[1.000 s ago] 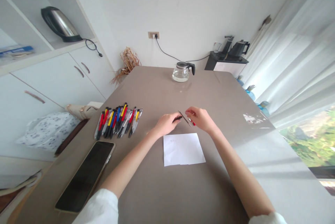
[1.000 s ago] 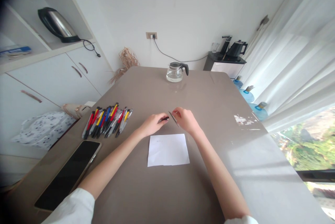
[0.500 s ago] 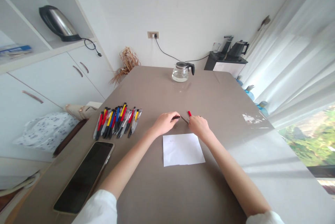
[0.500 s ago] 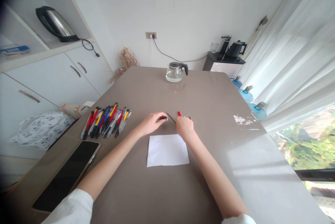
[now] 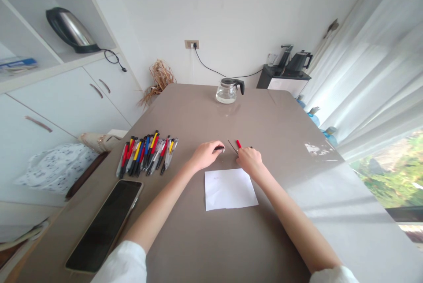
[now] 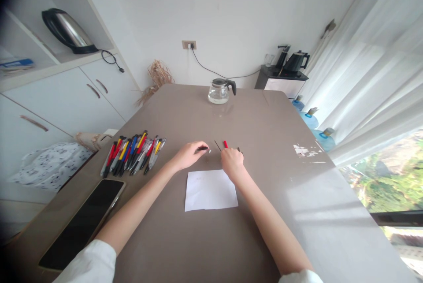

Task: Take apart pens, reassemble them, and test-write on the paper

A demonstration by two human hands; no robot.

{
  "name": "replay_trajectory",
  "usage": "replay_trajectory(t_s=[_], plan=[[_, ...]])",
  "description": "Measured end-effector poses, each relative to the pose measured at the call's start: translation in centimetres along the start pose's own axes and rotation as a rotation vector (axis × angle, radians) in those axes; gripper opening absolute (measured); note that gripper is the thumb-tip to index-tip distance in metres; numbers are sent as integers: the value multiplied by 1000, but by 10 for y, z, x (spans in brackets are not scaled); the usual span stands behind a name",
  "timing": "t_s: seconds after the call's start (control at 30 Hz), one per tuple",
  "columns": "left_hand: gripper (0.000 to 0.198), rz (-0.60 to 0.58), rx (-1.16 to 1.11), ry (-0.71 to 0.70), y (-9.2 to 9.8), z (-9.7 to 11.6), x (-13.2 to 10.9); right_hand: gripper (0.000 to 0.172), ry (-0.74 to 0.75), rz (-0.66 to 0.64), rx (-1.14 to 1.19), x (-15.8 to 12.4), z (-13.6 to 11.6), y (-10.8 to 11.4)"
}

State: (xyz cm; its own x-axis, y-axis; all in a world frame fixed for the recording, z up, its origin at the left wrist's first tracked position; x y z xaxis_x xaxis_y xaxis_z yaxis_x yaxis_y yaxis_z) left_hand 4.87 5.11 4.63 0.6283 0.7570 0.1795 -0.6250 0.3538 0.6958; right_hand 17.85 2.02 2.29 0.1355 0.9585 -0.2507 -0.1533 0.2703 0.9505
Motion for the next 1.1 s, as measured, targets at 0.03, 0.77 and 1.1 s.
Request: replay_trajectory(t_s=[0.03, 0.77, 1.1], plan=[[20, -1, 3, -2, 0, -1, 0, 21, 1, 7, 10, 0, 1, 2], [20, -18, 99, -70, 17, 1, 23, 22, 87, 314, 488, -53, 60, 87], [19, -14, 102, -54, 19, 10, 15, 27, 106, 356, 453, -70, 56, 100]])
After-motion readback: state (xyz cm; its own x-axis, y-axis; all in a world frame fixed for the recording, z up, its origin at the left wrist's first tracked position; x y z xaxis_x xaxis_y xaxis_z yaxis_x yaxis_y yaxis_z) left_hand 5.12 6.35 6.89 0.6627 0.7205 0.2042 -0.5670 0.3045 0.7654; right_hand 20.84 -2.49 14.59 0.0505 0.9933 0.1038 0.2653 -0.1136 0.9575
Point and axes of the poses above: each hand's wrist, its own x-axis towards the middle knuckle, its own y-axis out of the back of the hand, z = x × y, the point moved 7 cm from there along x, towards the middle knuckle, and after that the axes turned 9 degrees about -x, right-handed, at the moved point
